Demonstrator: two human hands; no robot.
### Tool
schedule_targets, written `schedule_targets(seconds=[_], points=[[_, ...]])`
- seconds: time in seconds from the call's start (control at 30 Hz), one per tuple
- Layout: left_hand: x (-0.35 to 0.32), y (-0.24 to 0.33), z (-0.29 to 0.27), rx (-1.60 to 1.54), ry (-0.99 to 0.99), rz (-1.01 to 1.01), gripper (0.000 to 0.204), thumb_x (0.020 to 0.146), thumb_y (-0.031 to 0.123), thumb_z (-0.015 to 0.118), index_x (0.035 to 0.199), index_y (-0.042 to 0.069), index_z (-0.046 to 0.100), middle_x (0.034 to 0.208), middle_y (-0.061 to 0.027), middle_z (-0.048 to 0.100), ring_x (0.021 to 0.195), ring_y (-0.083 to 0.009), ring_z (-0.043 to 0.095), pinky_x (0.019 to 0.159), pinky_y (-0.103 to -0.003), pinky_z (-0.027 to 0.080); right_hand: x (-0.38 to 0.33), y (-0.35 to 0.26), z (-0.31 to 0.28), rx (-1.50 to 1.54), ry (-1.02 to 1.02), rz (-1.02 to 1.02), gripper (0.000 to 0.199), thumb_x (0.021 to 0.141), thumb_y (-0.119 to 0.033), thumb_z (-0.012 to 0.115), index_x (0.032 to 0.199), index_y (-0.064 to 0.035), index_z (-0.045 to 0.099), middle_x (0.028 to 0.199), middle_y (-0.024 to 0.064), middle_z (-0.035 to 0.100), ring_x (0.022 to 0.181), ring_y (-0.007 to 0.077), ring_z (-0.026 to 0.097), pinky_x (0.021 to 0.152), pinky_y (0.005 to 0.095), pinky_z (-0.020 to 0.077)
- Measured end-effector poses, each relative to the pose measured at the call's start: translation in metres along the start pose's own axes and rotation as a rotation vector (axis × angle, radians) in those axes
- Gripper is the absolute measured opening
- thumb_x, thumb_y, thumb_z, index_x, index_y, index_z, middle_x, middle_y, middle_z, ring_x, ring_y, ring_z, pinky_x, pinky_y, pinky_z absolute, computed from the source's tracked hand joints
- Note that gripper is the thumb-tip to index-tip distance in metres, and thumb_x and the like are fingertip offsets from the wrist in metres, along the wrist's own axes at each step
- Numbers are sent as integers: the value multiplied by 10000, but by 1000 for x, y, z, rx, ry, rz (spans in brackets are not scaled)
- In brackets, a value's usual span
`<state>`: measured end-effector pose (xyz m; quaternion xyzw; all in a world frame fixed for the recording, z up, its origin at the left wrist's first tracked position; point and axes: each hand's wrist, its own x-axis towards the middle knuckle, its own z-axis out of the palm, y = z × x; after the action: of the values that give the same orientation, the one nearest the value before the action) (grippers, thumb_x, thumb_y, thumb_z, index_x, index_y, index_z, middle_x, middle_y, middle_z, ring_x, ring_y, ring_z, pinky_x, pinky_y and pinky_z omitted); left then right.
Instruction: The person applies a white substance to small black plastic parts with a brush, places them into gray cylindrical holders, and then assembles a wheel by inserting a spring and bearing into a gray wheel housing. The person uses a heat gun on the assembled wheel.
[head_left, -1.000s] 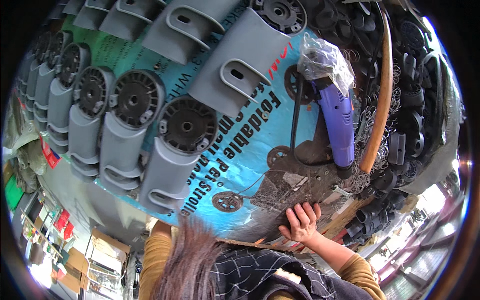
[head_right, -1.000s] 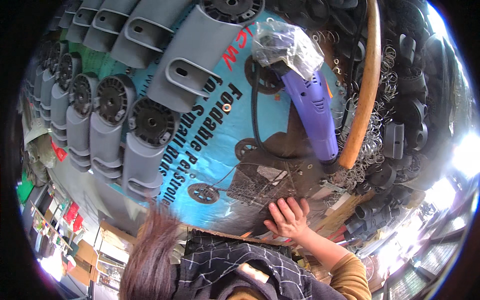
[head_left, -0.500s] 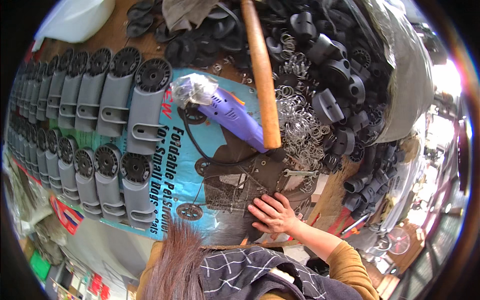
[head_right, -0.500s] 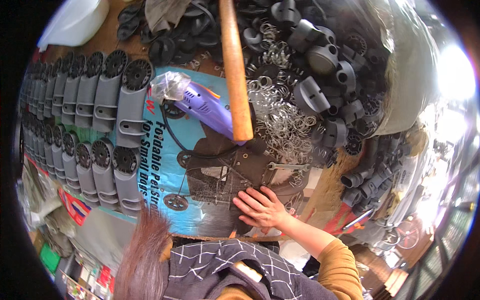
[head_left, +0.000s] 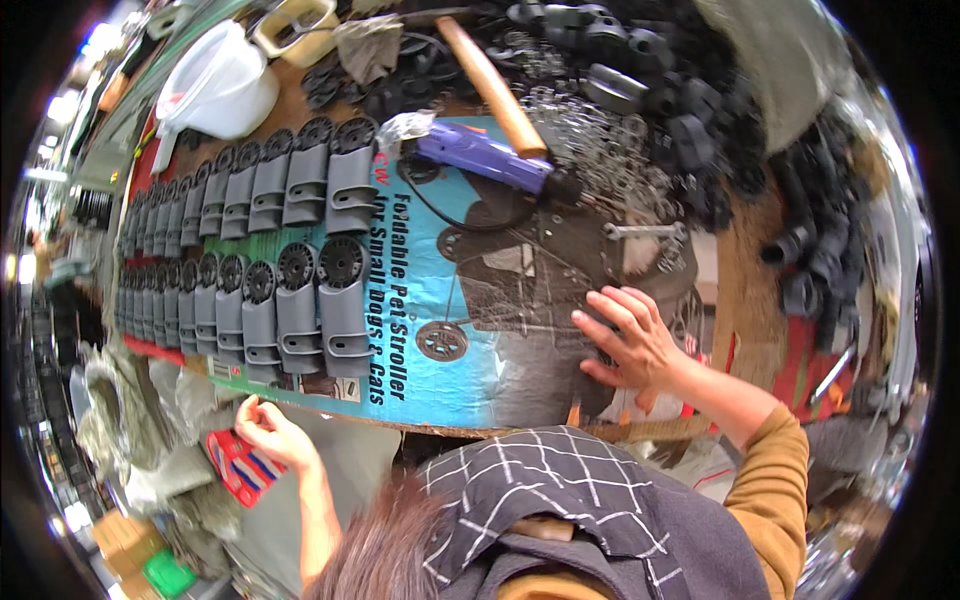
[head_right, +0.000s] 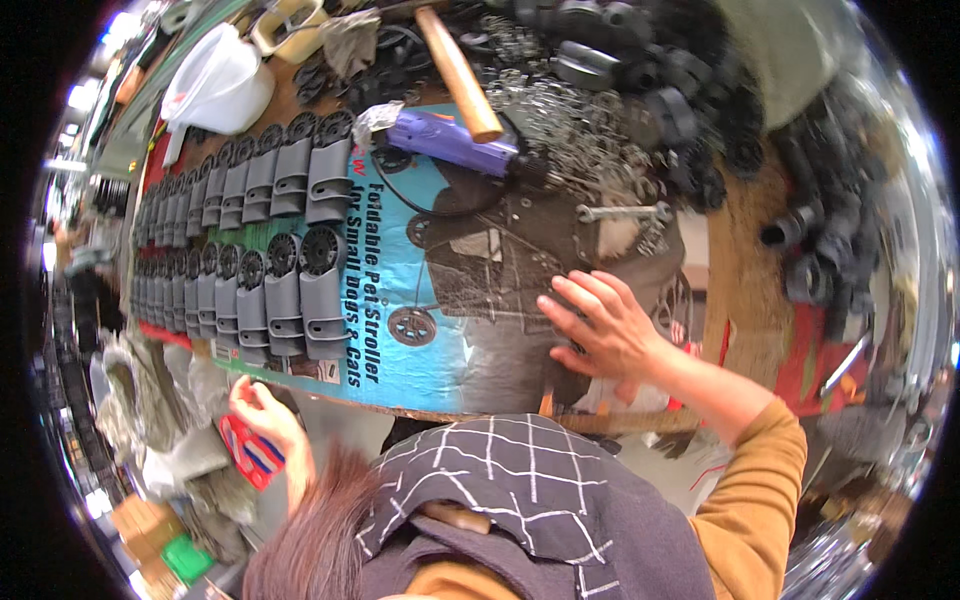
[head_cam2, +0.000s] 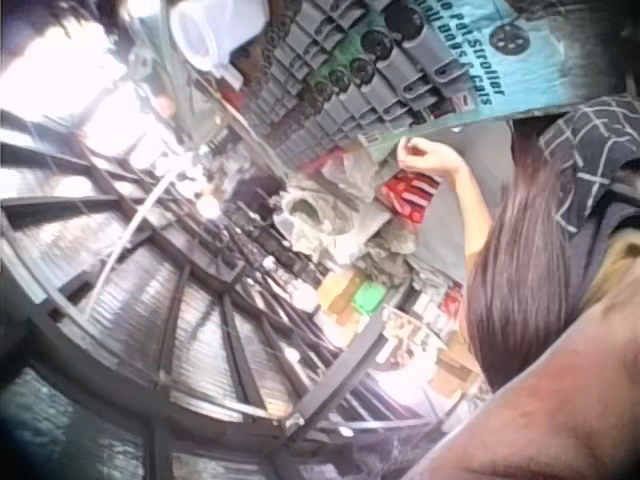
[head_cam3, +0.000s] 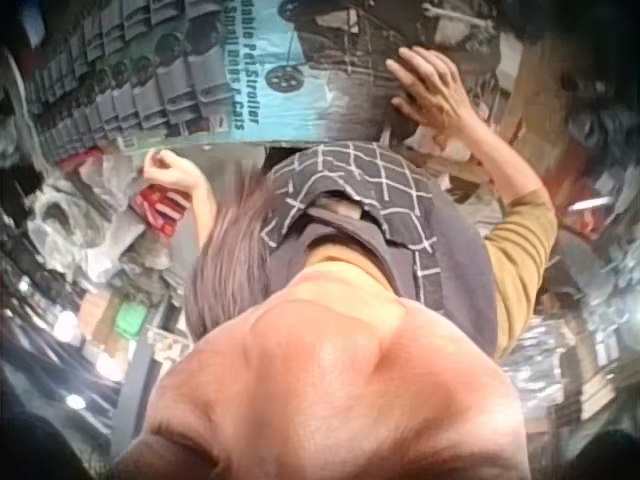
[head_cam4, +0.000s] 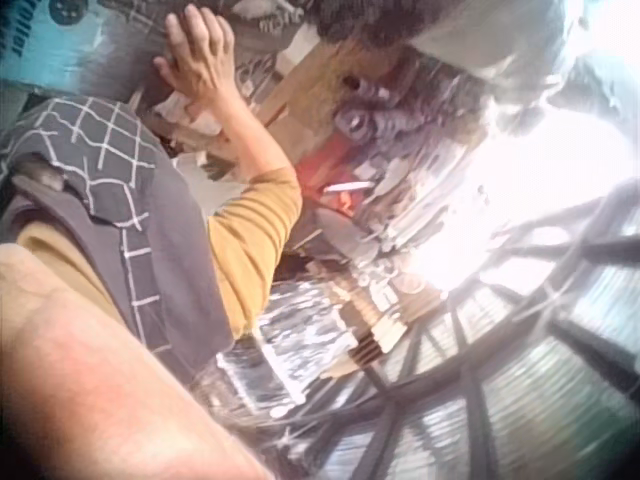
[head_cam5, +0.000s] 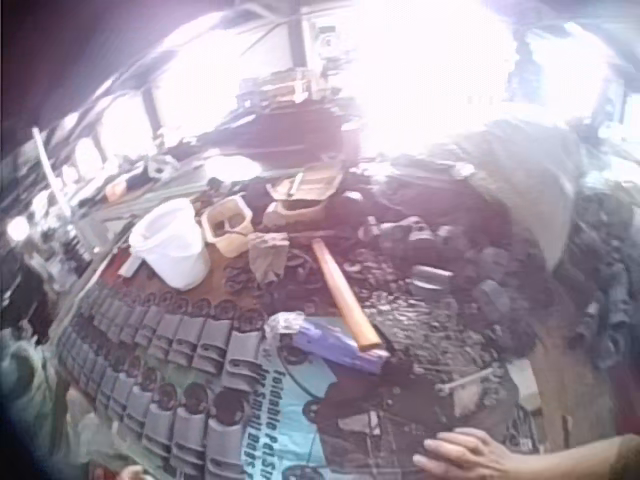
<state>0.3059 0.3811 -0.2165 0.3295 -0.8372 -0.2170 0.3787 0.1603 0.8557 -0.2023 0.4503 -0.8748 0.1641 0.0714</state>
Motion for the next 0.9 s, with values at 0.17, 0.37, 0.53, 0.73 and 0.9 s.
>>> schedule_targets(seconds=[0.17, 0.37, 0.53, 0.73, 0.9], points=[[18, 101, 28, -222, -555, 277, 404, 852, 137, 679, 1221, 54, 537, 1228, -117, 472, 1048, -218, 515, 846, -336, 472, -4, -4, 1, -39, 114, 8, 555, 809, -312, 692, 1289, -90, 524, 1314, 132, 465, 1202, 316, 465, 1010, 464, 394], [38, 145, 88, 73, -760, 547, 724, 775, 238, 681, 1411, 120, 355, 1440, -203, 311, 1258, -426, 430, 1021, -480, 404, -7, -30, 3, 30, 165, 208, 398, 844, -204, 671, 1209, -75, 577, 1273, 156, 490, 1150, 344, 496, 975, 450, 415], [36, 154, 78, -20, -767, 522, 642, 714, 186, 662, 1286, 40, 411, 1291, -200, 335, 1154, -429, 481, 979, -482, 425, -15, -35, 6, 31, 264, 345, 368, 854, -215, 664, 1173, -51, 584, 1242, 170, 515, 1165, 339, 494, 986, 448, 411], [-9, 188, 51, -297, -908, 501, 618, 637, 178, 686, 1198, 41, 464, 1190, -142, 329, 1123, -304, 428, 991, -412, 410, -3, 24, -4, -264, 455, 677, 382, 814, -103, 672, 1184, -65, 586, 1167, 147, 540, 1091, 336, 513, 935, 429, 422], [-76, 229, 70, -471, -1135, 461, 713, 648, 248, 719, 1257, 36, 415, 1249, -197, 292, 1201, -395, 369, 1037, -478, 371, 0, 54, -12, -186, 607, 620, 319, 810, 17, 590, 1123, -46, 602, 1055, 150, 562, 1014, 339, 542, 895, 406, 443]])
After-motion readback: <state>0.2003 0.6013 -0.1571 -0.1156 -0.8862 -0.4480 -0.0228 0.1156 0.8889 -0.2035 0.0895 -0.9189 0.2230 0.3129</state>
